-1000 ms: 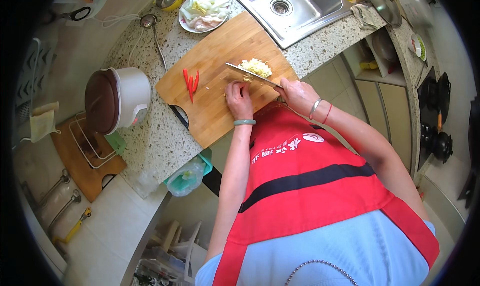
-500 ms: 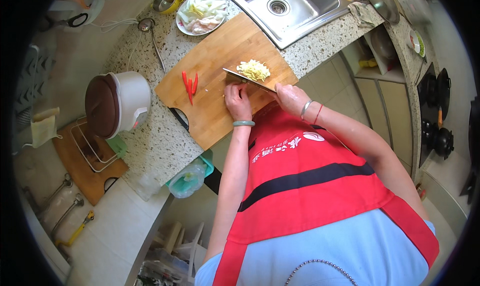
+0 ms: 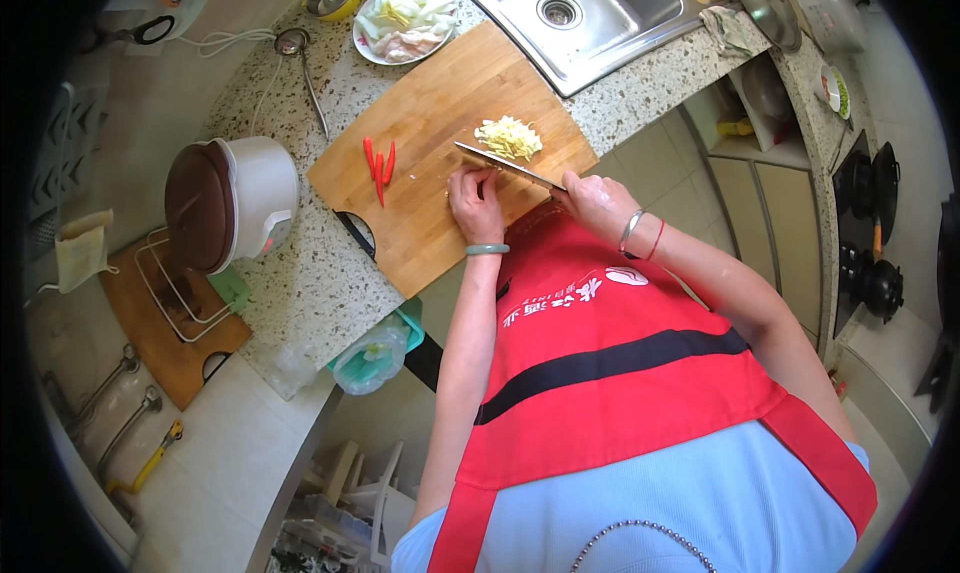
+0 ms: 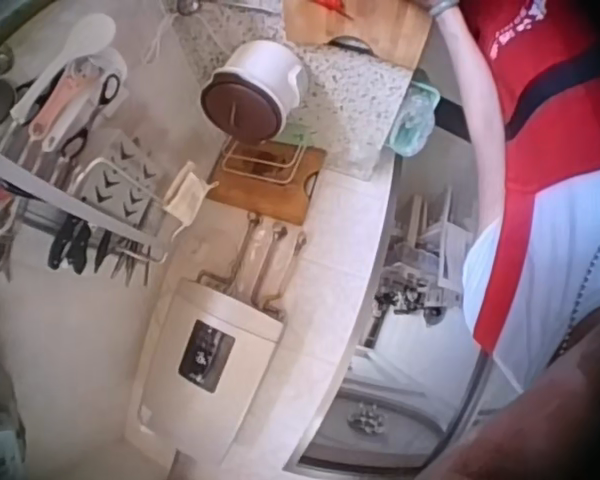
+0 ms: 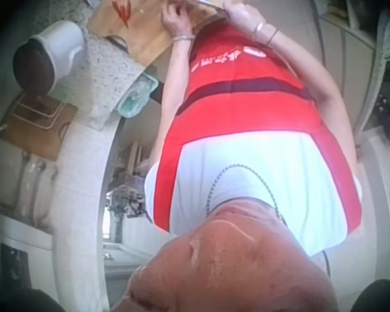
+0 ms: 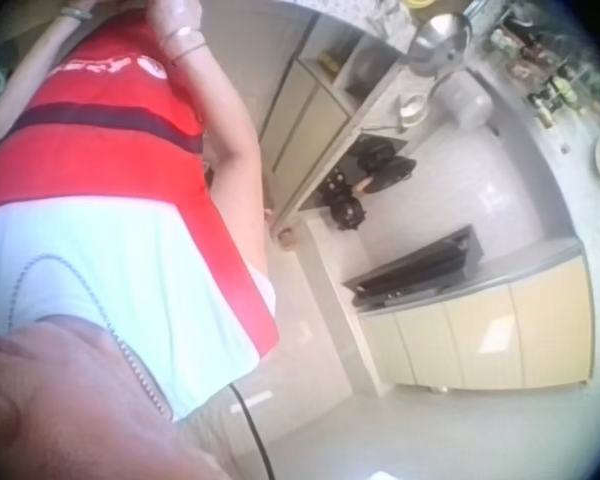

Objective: The person uses a cleaver to slice garlic cloves and ginger root into thin pieces on a wooden cutting board. The person also slices red chili peppers. The chopped ingredients are gathered into a pile on the board.

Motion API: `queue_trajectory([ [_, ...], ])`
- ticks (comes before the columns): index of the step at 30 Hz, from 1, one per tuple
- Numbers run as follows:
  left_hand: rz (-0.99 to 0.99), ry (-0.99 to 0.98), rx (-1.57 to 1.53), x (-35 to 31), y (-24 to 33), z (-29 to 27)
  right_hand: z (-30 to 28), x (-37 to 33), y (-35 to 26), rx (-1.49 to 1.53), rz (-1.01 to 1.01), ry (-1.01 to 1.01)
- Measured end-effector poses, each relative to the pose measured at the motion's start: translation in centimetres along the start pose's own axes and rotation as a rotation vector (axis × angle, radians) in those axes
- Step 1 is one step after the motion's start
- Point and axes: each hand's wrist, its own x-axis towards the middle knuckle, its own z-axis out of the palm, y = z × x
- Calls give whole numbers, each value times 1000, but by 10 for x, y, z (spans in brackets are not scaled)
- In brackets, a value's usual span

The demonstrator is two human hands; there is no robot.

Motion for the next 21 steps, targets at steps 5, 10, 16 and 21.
queue_trajectory([
  [5, 36, -3, 45, -1, -6, 1, 8, 1, -12, -9, 50, -25],
  [10, 54, -28, 50, 3, 2, 0, 21, 14, -2, -11, -1, 39],
  [16, 33, -10, 1, 1, 3, -3, -2, 11, -5, 6, -20, 61],
  [21, -33, 1, 18, -4, -1, -4, -4, 5, -10, 0, -8, 15],
])
